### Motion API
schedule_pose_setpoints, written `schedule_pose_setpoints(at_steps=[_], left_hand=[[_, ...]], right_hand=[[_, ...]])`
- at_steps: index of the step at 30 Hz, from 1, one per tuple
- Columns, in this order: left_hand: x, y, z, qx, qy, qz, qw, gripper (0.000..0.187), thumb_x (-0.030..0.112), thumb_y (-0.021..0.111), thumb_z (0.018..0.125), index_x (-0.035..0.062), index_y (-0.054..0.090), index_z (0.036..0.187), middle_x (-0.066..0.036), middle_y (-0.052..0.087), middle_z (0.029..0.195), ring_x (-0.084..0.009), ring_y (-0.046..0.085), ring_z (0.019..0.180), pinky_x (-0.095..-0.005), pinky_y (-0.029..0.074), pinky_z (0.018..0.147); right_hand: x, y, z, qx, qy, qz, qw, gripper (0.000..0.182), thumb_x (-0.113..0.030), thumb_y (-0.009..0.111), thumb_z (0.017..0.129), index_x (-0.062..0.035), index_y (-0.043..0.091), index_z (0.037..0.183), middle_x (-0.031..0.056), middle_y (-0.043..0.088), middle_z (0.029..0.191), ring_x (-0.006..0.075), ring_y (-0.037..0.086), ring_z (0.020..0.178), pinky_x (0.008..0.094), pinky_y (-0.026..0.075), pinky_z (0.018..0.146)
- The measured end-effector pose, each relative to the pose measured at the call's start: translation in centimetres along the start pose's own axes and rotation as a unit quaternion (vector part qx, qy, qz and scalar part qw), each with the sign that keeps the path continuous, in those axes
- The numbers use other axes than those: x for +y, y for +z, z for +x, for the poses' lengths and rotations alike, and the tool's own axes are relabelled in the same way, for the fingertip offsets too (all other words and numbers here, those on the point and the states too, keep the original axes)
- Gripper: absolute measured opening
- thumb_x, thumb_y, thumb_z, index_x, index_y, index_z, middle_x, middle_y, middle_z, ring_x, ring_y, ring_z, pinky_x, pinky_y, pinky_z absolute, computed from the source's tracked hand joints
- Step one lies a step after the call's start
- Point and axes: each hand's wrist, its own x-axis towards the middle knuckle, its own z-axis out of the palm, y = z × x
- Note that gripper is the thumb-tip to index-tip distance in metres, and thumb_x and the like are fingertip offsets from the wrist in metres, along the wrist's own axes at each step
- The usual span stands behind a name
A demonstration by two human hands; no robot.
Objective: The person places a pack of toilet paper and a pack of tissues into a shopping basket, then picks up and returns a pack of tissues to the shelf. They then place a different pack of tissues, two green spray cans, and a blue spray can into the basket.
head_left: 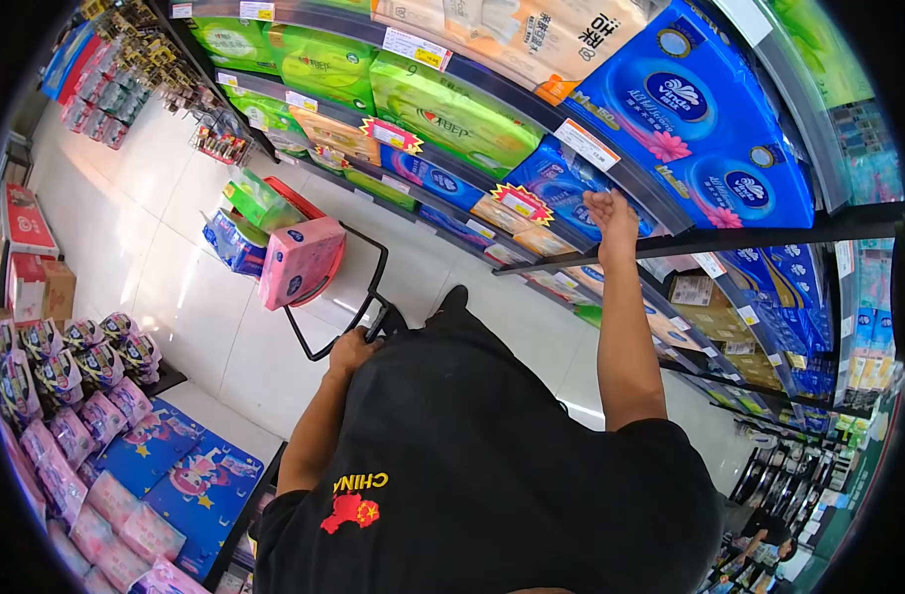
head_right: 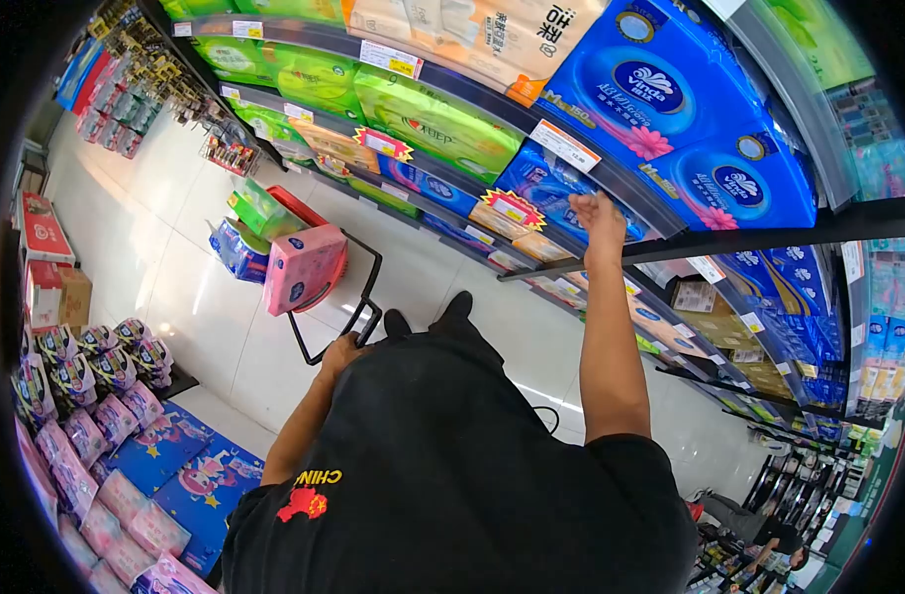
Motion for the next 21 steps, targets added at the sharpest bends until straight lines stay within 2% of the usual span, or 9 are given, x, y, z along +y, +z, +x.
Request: schedule_pose_setpoints(at_steps=[2,5,6,8,11,14,17,18,21], left_hand=[[0.3,-0.1,-0.2,-0.001,0.000,-0.001,1.000,0.049,0.044,0.066,0.079,0.0035,0.069,0.106,-0.024,0.069,0.103,-0.0389,0.066,0.102,-0.0455,0.050,0.089],[-0.4,0.4,0.4,-0.005,0.008,0.003,1.000,0.048,0.043,0.066,0.079,0.0028,0.069,0.106,-0.025,0.069,0.102,-0.0392,0.066,0.102,-0.0456,0.050,0.089],[-0.4,0.4,0.3,-0.004,0.007,-0.001,1.000,0.048,0.043,0.066,0.079,0.0026,0.069,0.106,-0.025,0.069,0.101,-0.0393,0.066,0.101,-0.0457,0.050,0.089],[-0.3,0.4,0.1,-0.002,0.007,-0.010,1.000,0.048,0.042,0.066,0.079,0.0023,0.069,0.105,-0.026,0.069,0.100,-0.0395,0.066,0.101,-0.0459,0.050,0.089],[-0.6,0.8,0.2,-0.003,0.012,-0.001,1.000,0.047,0.043,0.066,0.080,0.0018,0.069,0.103,-0.027,0.069,0.099,-0.0405,0.066,0.100,-0.0469,0.050,0.088],[-0.9,1.1,0.1,0.003,0.020,0.009,1.000,0.048,0.044,0.066,0.079,0.0013,0.068,0.102,-0.027,0.069,0.098,-0.0417,0.066,0.099,-0.0480,0.050,0.088],[-1.5,1.8,0.7,-0.015,0.024,0.024,0.999,0.049,0.045,0.065,0.079,0.0008,0.068,0.101,-0.028,0.069,0.097,-0.0425,0.066,0.098,-0.0488,0.051,0.086],[-1.6,1.9,0.7,-0.017,0.024,0.025,0.999,0.049,0.045,0.065,0.080,0.0006,0.068,0.102,-0.028,0.068,0.097,-0.0426,0.066,0.098,-0.0487,0.051,0.086],[-1.6,1.9,0.9,-0.008,0.016,0.027,0.999,0.050,0.045,0.065,0.080,-0.0001,0.068,0.102,-0.028,0.068,0.097,-0.0428,0.066,0.097,-0.0486,0.051,0.086]], right_hand=[[0.0,-0.2,0.0,0.006,-0.012,-0.032,0.999,0.034,-0.032,0.051,0.098,-0.0009,0.065,0.103,0.0144,0.073,0.098,0.0211,0.068,0.091,0.0345,0.047,0.089],[1.2,-0.9,-0.2,0.062,-0.132,-0.182,0.972,0.032,-0.029,0.058,0.095,-0.0005,0.063,0.110,0.0130,0.071,0.102,0.0240,0.066,0.096,0.0375,0.046,0.090],[1.0,-1.1,-1.0,0.092,-0.196,-0.298,0.930,0.033,-0.028,0.060,0.093,-0.0009,0.063,0.113,0.0140,0.070,0.106,0.0265,0.064,0.100,0.0396,0.045,0.091],[-0.3,-1.1,-3.2,0.145,-0.310,-0.510,0.789,0.038,-0.026,0.064,0.089,-0.0017,0.062,0.118,0.0160,0.066,0.115,0.0314,0.061,0.107,0.0438,0.044,0.093],[-0.6,-1.5,-4.3,0.159,-0.422,-0.593,0.667,0.055,-0.028,0.072,0.083,-0.0023,0.057,0.130,0.0213,0.058,0.125,0.0385,0.055,0.112,0.0504,0.042,0.096],[-1.6,-1.9,-3.1,0.125,-0.439,-0.652,0.605,0.066,-0.038,0.069,0.083,-0.0032,0.051,0.136,0.0221,0.052,0.135,0.0416,0.050,0.121,0.0504,0.038,0.102],[-2.4,-2.1,-0.6,0.074,-0.347,-0.691,0.629,0.078,-0.047,0.071,0.080,-0.0015,0.047,0.139,0.0239,0.049,0.139,0.0433,0.047,0.126,0.0525,0.036,0.106],[-2.4,-2.3,0.4,0.050,-0.280,-0.702,0.653,0.083,-0.054,0.072,0.078,-0.0028,0.047,0.139,0.0257,0.049,0.139,0.0430,0.047,0.128,0.0529,0.035,0.107],[-2.5,-2.7,2.8,0.008,-0.269,-0.712,0.649,0.082,-0.057,0.071,0.078,-0.0073,0.049,0.140,0.0240,0.052,0.136,0.0421,0.049,0.127,0.0496,0.038,0.106]])
